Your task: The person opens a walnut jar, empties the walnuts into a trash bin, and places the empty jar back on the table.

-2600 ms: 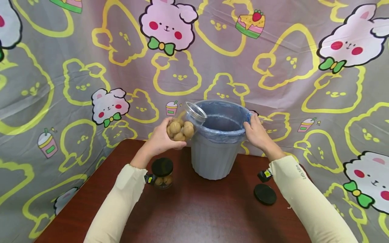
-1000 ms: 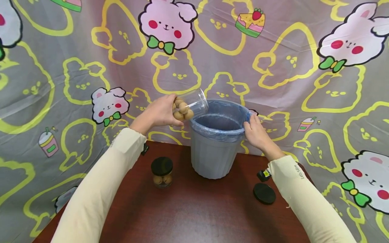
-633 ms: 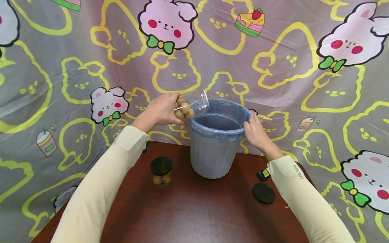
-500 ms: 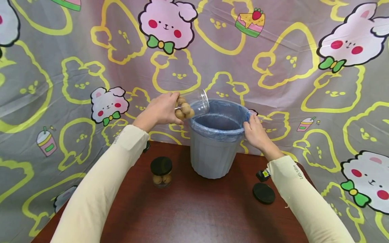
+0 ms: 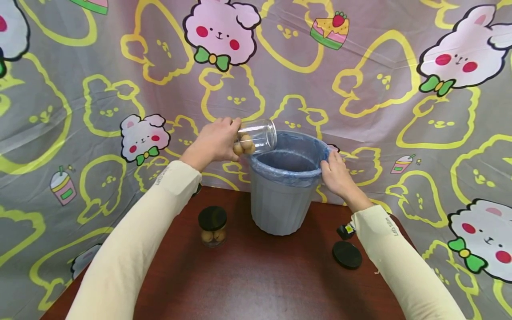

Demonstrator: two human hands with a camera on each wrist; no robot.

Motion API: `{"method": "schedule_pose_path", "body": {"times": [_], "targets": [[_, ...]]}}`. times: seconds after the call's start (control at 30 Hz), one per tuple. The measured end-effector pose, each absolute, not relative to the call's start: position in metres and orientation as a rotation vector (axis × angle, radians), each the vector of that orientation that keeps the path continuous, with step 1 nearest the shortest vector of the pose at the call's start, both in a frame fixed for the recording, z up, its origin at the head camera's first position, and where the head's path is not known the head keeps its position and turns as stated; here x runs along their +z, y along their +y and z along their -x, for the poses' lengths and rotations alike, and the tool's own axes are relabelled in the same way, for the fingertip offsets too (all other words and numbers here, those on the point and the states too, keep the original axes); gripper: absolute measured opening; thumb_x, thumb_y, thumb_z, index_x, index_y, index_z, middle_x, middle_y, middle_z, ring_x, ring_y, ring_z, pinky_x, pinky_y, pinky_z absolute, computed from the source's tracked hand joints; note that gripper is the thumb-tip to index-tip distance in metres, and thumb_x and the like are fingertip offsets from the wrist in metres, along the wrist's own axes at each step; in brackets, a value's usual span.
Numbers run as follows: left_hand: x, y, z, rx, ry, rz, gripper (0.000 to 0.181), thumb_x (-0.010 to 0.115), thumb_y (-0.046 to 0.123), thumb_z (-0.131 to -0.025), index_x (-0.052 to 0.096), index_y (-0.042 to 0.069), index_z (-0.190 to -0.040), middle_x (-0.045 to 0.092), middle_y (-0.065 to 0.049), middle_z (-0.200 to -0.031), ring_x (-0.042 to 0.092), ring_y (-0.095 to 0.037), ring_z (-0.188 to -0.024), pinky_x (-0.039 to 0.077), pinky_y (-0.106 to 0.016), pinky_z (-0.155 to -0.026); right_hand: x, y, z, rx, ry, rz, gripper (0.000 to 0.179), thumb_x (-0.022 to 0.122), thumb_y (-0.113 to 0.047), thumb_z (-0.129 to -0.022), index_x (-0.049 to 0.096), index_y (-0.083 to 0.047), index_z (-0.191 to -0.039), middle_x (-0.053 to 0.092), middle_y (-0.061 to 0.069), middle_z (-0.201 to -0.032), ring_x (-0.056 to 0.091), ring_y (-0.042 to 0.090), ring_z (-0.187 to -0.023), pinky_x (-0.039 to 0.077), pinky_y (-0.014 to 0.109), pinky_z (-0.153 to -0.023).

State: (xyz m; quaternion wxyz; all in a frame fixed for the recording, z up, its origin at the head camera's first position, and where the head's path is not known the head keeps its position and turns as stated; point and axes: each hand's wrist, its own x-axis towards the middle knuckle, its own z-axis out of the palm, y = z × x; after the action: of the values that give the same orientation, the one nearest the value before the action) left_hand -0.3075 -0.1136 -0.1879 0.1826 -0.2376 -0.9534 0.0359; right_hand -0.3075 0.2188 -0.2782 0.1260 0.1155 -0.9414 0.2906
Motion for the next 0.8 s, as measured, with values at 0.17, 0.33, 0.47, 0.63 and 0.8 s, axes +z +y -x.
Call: {"method": "schedule_pose_path", "body": {"times": [0.17,0.33,0.47,0.63,0.8], "targets": [[-0.1880,-0.1122,0.3090,0.157,-2.651,0.683,0.090,0.075,0.048,-0.055,0.033,0.006,-0.123,0.045,-0.012,-0.105,0.043,-0.028,-0.090,0.043,-0.043,-0.069,-0.2789,0.2186,0.3069,0.857,-2.735,-0.345,0.058,0.021,-0.026,-0.094,0.003,0.012,-0.134,-0.003,0.023,-0.142,-0.001,0.036,-0.128,0.004,0.045,-0.101],[-0.1860,-0.1111,0.3094,0.194,-2.627,0.695,0.084,0.075,0.045,-0.056,0.035,0.005,-0.119,0.045,-0.013,-0.104,0.043,-0.029,-0.091,0.044,-0.043,-0.067,-0.2791,0.2183,0.3070,0.857,-2.730,-0.347,0.058,0.021,-0.026,-0.094,0.003,0.012,-0.134,-0.003,0.023,-0.142,0.000,0.036,-0.128,0.005,0.045,-0.102],[-0.1849,-0.1099,0.3095,0.209,-2.605,0.704,0.080,0.075,0.043,-0.057,0.036,0.006,-0.116,0.046,-0.013,-0.101,0.043,-0.029,-0.089,0.044,-0.043,-0.068,-0.2786,0.2179,0.3073,0.857,-2.723,-0.352,0.058,0.021,-0.026,-0.094,0.002,0.012,-0.134,-0.002,0.023,-0.142,0.000,0.036,-0.128,0.005,0.045,-0.102],[-0.1845,-0.1088,0.3124,0.242,-2.544,0.729,0.077,0.076,0.042,-0.056,0.039,0.006,-0.113,0.047,-0.013,-0.098,0.044,-0.030,-0.089,0.043,-0.042,-0.072,-0.2783,0.2176,0.3078,0.839,-2.708,-0.358,0.057,0.022,-0.024,-0.094,0.004,0.013,-0.134,0.001,0.024,-0.142,0.002,0.036,-0.128,0.005,0.045,-0.101],[-0.1846,-0.1077,0.3151,0.284,-2.473,0.766,0.076,0.076,0.038,-0.055,0.039,0.003,-0.112,0.047,-0.015,-0.095,0.044,-0.031,-0.087,0.041,-0.041,-0.076,-0.2792,0.2175,0.3082,0.834,-2.704,-0.352,0.057,0.022,-0.024,-0.094,0.005,0.013,-0.134,0.002,0.025,-0.141,0.003,0.038,-0.128,0.006,0.045,-0.101]]}}
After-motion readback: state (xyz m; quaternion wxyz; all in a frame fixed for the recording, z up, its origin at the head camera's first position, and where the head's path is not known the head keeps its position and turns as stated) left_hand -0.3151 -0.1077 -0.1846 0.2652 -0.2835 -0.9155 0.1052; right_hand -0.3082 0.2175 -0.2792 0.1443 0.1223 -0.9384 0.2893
